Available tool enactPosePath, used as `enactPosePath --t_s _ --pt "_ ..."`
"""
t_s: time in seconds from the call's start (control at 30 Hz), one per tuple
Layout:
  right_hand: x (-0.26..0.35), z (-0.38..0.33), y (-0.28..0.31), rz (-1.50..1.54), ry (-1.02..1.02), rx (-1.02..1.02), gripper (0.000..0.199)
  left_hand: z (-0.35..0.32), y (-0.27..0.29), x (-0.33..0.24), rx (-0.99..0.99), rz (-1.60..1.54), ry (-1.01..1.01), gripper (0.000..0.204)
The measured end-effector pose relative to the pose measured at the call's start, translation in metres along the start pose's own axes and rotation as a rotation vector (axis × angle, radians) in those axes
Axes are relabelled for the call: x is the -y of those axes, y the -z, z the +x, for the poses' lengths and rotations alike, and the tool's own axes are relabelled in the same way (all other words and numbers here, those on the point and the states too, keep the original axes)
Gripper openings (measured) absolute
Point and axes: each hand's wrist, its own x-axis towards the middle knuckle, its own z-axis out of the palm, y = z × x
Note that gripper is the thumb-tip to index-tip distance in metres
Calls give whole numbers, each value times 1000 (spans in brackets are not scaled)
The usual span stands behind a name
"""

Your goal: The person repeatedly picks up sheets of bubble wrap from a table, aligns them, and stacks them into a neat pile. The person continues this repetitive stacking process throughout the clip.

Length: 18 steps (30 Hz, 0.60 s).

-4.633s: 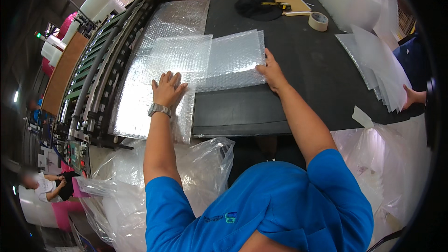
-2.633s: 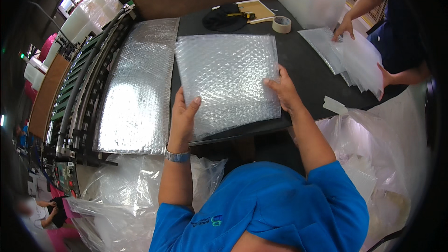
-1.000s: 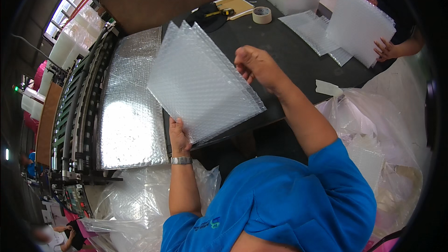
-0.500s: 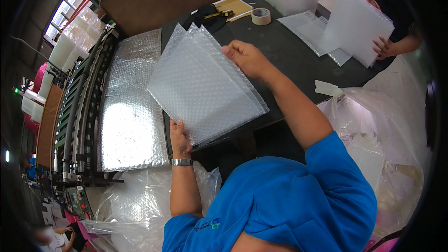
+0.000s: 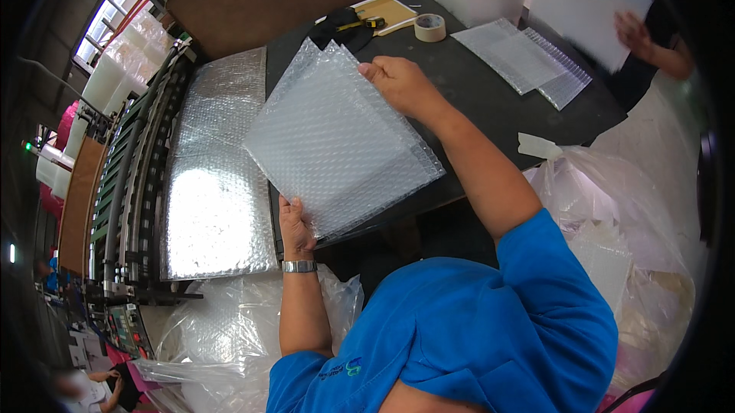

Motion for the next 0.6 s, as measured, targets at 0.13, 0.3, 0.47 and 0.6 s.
enactPosePath --t_s 0.13,0.3,0.47,0.6 --pt "-11 7 -1 83 6 -117 52 0 2 1 4 19 -17 48" --pt "-13 0 8 56 -194 8 49 0 3 2 6 6 -17 49" --pt "-25 -9 -4 44 25 10 43 0 2 0 10 9 1 48" --pt "-21 -8 -13 25 79 -215 41 0 4 1 9 13 -27 46"
